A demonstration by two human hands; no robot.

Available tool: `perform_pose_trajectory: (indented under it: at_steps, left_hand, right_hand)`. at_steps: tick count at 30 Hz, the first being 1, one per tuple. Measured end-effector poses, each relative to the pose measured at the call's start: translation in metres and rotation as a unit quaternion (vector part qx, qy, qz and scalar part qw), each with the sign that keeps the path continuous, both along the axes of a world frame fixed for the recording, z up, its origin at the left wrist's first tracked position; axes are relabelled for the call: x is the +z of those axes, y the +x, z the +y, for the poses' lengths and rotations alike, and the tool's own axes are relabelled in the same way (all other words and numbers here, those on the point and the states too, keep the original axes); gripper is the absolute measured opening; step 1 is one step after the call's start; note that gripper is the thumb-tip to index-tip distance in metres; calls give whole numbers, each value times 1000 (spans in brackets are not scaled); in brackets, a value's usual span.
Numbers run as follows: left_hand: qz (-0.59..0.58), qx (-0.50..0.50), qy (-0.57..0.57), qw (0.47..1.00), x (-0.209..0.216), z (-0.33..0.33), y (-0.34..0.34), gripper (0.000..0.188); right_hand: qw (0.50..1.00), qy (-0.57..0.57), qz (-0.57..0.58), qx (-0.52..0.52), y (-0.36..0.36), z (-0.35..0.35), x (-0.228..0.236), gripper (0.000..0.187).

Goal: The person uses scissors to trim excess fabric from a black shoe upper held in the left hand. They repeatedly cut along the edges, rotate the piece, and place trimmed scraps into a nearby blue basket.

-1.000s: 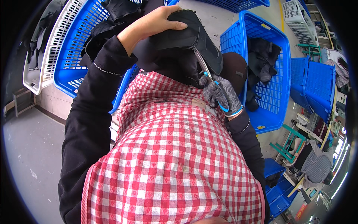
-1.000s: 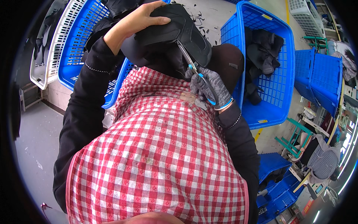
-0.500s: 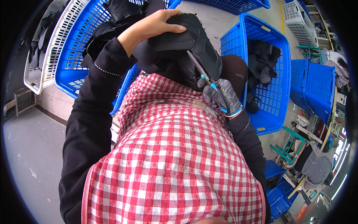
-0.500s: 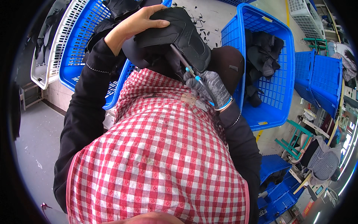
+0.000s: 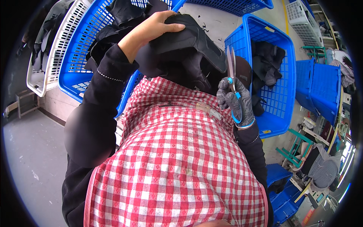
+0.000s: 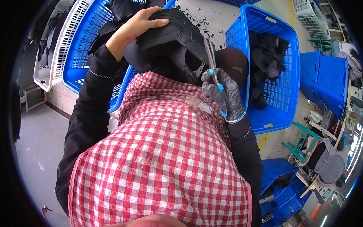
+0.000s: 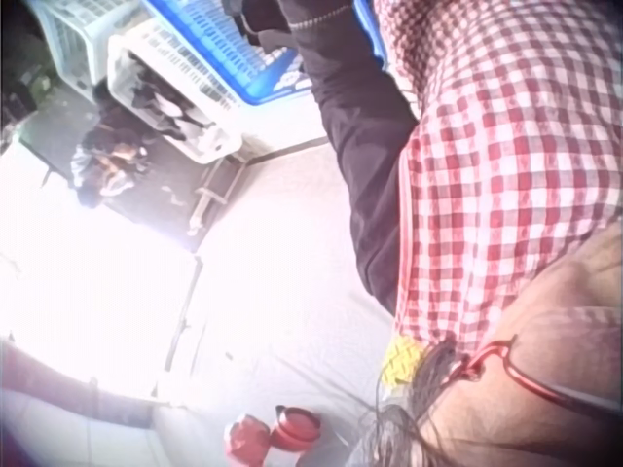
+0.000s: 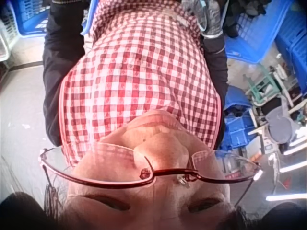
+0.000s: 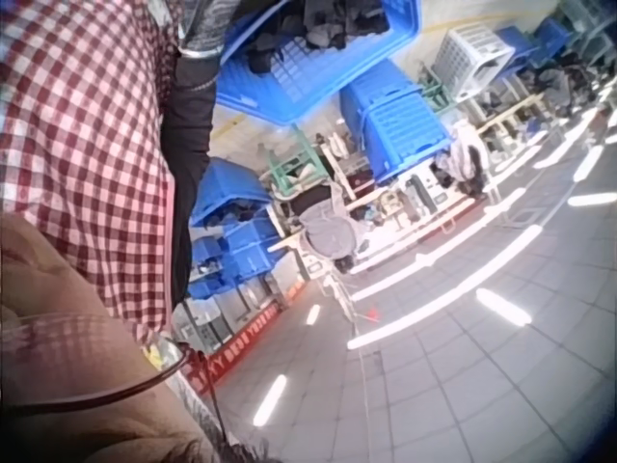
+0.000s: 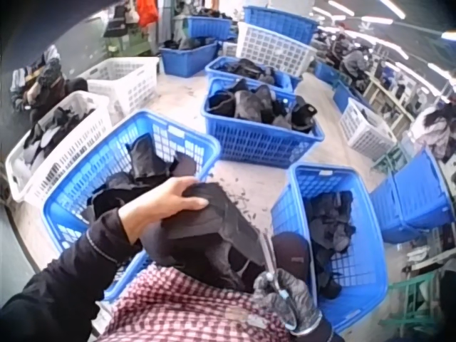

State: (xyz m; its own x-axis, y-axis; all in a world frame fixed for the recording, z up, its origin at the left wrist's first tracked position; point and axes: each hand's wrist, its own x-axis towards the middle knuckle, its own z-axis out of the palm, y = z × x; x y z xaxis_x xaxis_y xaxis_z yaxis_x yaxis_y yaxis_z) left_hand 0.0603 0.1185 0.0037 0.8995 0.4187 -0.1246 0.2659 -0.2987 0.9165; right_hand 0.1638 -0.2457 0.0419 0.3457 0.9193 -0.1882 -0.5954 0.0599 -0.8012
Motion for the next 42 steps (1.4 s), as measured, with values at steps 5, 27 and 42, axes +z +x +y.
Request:
perform_pose_trajectory:
  at_steps: [5,27,42]
  left_hand:
    - [3,15,0,1000,8,-4,2,94]
    - [-108,81,-116,984,24,-9,1,56]
    - [-192,54,-789,581,-41,-166,-18,38]
  right_hand:
    - [965,-168,-184,82,-11,8,8,39]
    - [925,-135,-346,77,-13,24,15,41]
    - [902,-25,-355,-245,-8,36,-11,62]
